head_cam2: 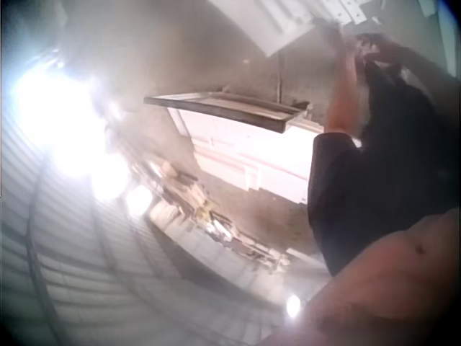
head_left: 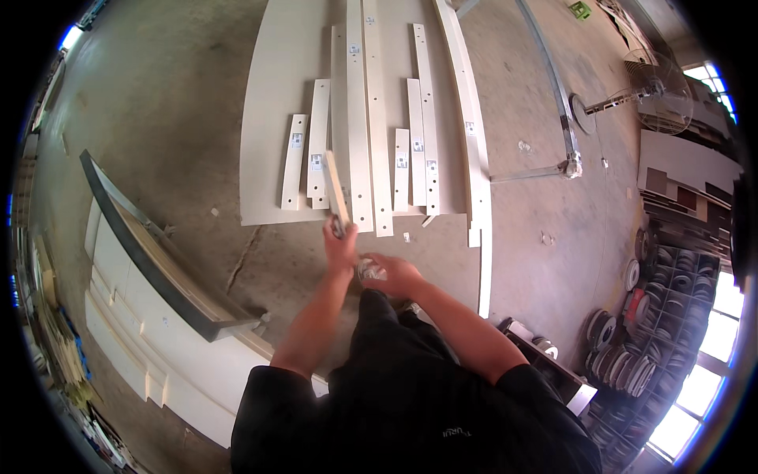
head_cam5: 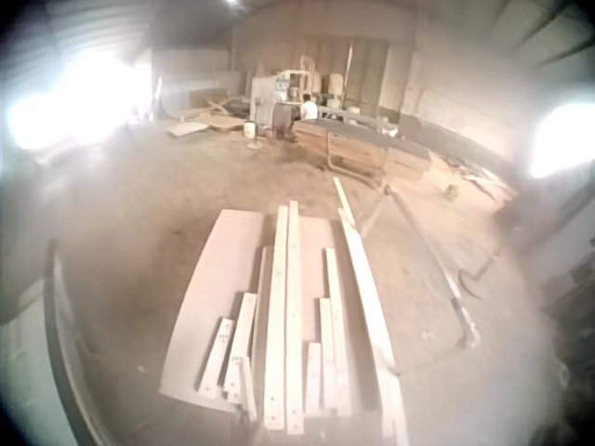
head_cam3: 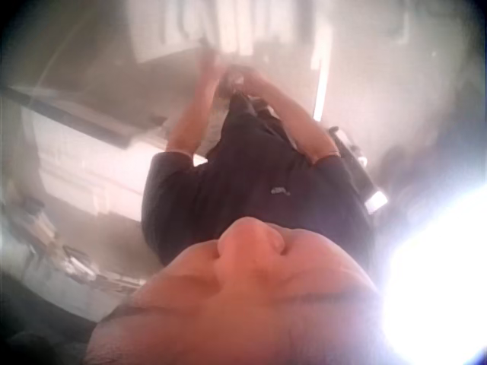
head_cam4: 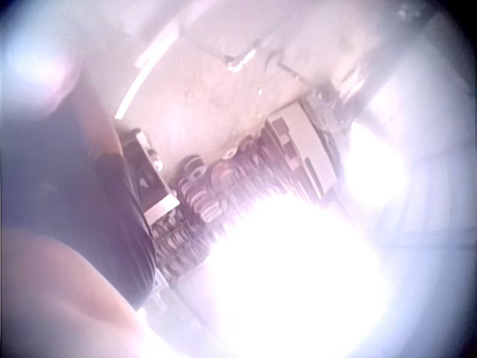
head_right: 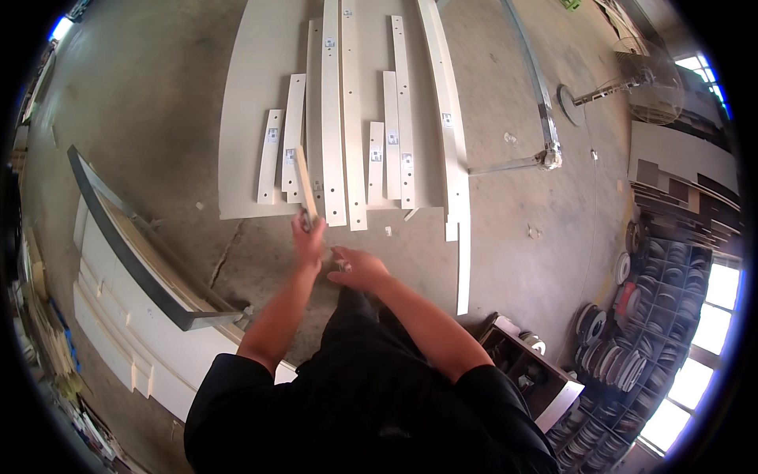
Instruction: The person repeatedly picks up white rectangular panels from a pile on the floor and places them onto a conveyor belt or machine. They handle the panels one at a time, moving them from the floor to the machine and back to the pile.
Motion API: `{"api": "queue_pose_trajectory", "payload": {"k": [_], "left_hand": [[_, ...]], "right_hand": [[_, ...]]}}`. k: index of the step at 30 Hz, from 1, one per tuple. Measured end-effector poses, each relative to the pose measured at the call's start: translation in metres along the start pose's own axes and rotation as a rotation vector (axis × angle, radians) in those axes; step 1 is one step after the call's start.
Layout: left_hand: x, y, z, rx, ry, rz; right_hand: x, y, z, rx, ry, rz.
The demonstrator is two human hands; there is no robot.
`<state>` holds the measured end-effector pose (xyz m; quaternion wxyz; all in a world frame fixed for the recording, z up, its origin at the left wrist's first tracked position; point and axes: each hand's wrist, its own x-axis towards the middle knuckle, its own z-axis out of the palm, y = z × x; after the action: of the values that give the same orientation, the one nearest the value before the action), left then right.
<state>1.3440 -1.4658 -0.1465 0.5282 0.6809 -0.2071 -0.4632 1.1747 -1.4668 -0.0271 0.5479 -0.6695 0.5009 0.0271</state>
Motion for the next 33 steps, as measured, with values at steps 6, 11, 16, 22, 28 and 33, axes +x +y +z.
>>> {"api": "queue_pose_trajectory", "payload": {"k": [6, 11, 16, 22, 28, 33], "left_hand": [[0.182, -0.019, -0.069, 0.93, 0.221, 0.263], [0.287, -0.053, -0.119, 1.046, 0.09, 0.366], [0.315, -0.061, -0.099, 0.877, -0.078, 0.531], [0.262, -0.049, -0.055, 0.816, 0.111, 0.241], [0.078, -0.1, -0.037, 0.661, 0.144, 0.219], [-0.109, -0.289, -0.138, 0.995, -0.721, 0.271]], "right_hand": [[-0.079, 0.122, 0.006, 0.011, 0.11, 0.427], [-0.234, 0.254, 0.06, -0.022, 0.22, 0.652], [-0.347, 0.292, 0.111, 0.096, -0.015, 0.867], [-0.326, 0.308, 0.128, 0.023, 0.15, 0.761], [-0.248, 0.266, 0.07, 0.638, 0.199, 0.741], [-0.212, 0.253, 0.035, 0.278, -0.056, 0.486]]}}
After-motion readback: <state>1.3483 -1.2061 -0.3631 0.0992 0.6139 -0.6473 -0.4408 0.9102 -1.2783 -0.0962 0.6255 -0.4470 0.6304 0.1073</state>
